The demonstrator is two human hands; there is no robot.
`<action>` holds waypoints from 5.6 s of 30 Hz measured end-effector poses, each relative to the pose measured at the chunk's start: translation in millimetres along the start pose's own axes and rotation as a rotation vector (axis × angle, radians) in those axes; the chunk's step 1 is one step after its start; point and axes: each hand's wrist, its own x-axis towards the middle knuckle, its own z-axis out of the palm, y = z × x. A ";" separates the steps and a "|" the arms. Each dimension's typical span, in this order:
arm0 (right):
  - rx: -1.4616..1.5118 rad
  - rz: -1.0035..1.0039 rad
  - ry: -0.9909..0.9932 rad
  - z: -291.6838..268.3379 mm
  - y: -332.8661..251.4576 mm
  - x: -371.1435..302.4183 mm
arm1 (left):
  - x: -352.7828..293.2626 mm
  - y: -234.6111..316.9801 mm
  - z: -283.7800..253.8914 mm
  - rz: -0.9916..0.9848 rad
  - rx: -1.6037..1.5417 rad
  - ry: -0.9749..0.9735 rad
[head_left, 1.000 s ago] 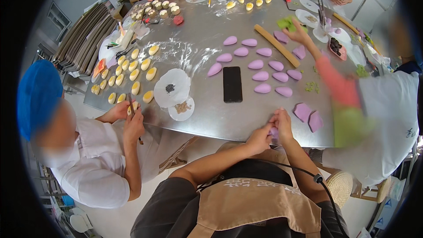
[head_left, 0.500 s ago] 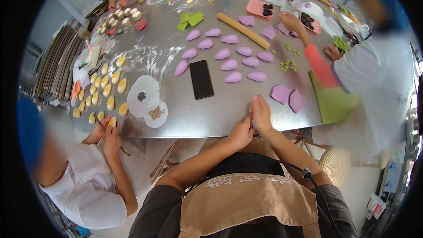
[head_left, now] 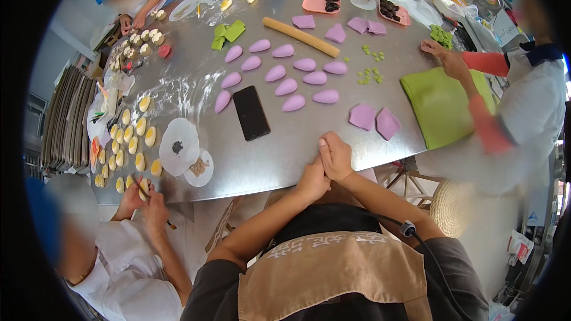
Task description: The person shapes small pieces of purple dough into teardrop forms by hand on a stainless steel table. They repeatedly pick up dough, roll it between palms, and place the shaped pieces in a row. Other workers at the table perform similar shaping and decorating tasks.
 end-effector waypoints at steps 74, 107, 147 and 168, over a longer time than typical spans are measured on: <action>0.386 0.553 -0.117 3.0 28.7 37.6 | 22.4 -0.9 3.7 -0.205 -0.340 0.000; -0.107 0.013 0.003 9.3 30.0 43.9 | 15.1 16.9 -2.4 -0.196 -0.396 0.017; 0.293 0.476 -0.097 14.0 34.3 41.7 | 20.0 15.2 -5.3 -0.318 -0.521 -0.003; 0.156 0.265 -0.016 4.0 22.8 38.5 | 14.3 25.5 -9.3 -0.326 -0.421 -0.038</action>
